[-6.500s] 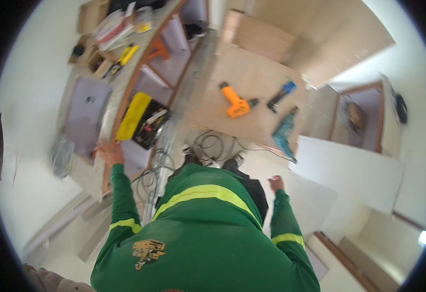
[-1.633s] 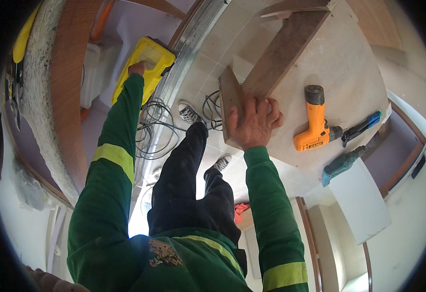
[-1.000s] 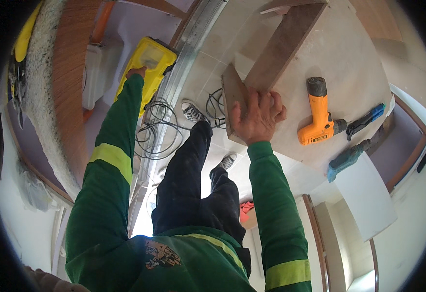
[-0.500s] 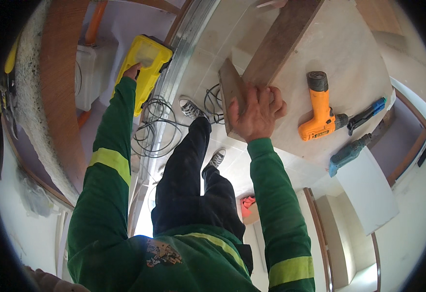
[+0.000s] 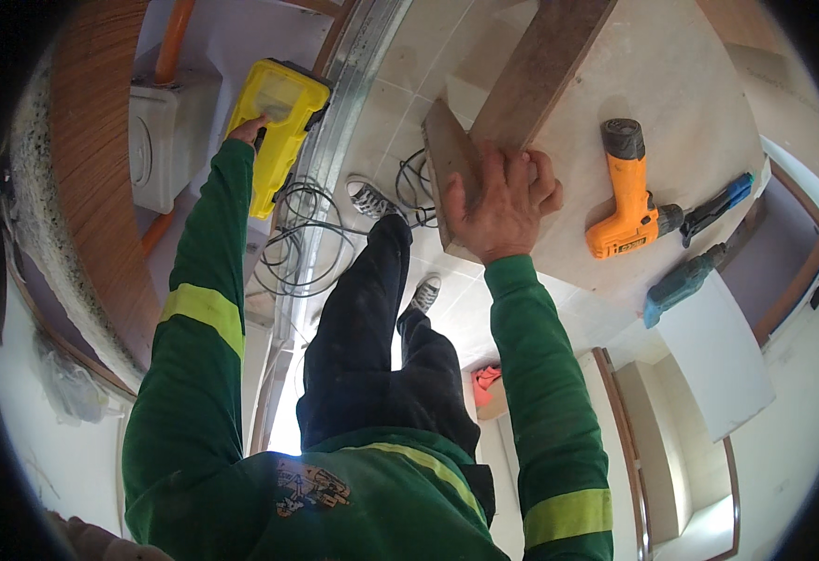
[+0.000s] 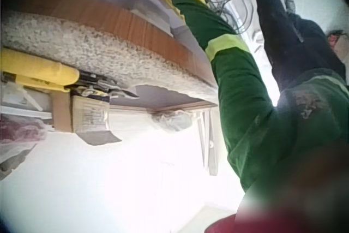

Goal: The person uses a yellow electric planer on a wooden board, then switches to a cordless drill to attach a drill bit. They move to another room, open a wooden storage box, and prepare an orange drill with a bit before placing it back.

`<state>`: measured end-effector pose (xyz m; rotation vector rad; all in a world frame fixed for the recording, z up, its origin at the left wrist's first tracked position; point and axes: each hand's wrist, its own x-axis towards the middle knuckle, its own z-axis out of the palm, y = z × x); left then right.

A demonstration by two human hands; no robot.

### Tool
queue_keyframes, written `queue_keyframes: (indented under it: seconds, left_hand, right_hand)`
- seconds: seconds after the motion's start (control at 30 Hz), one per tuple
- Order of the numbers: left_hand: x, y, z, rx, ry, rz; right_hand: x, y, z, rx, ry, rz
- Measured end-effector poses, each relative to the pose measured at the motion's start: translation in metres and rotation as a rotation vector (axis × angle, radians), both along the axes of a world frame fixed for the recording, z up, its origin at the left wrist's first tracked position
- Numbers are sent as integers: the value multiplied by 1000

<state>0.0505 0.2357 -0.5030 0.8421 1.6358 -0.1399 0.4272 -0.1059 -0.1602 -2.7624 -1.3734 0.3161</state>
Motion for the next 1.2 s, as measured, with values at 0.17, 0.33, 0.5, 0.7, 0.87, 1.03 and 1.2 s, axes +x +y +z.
queue_keyframes:
  seconds: [0.17,0.33,0.5,0.7,0.87,1.03,1.2]
  left_hand:
    - [33,-3,88,-46,72,101]
    - [65,9,142,10,-400,76]
    - [84,23,142,0,-822,229]
    - [65,36,131,138,-631,-42]
    - [59,45,116,181,-529,-216]
    - [52,35,100,394,-212,-390]
    - [36,12,93,749,277,-734]
  right_hand:
    - [0,-1,0,-18,-8,-4]
    - [0,-1,0,18,0,3]
    - [2,0,-2,13,-35,12]
    - [0,-3,-2,-7,-12,7]
    - [1,0,-1,2,-3,7]
    - [0,0,1,-14,34,-3]
    - [1,-2,-1,-7,12,6]
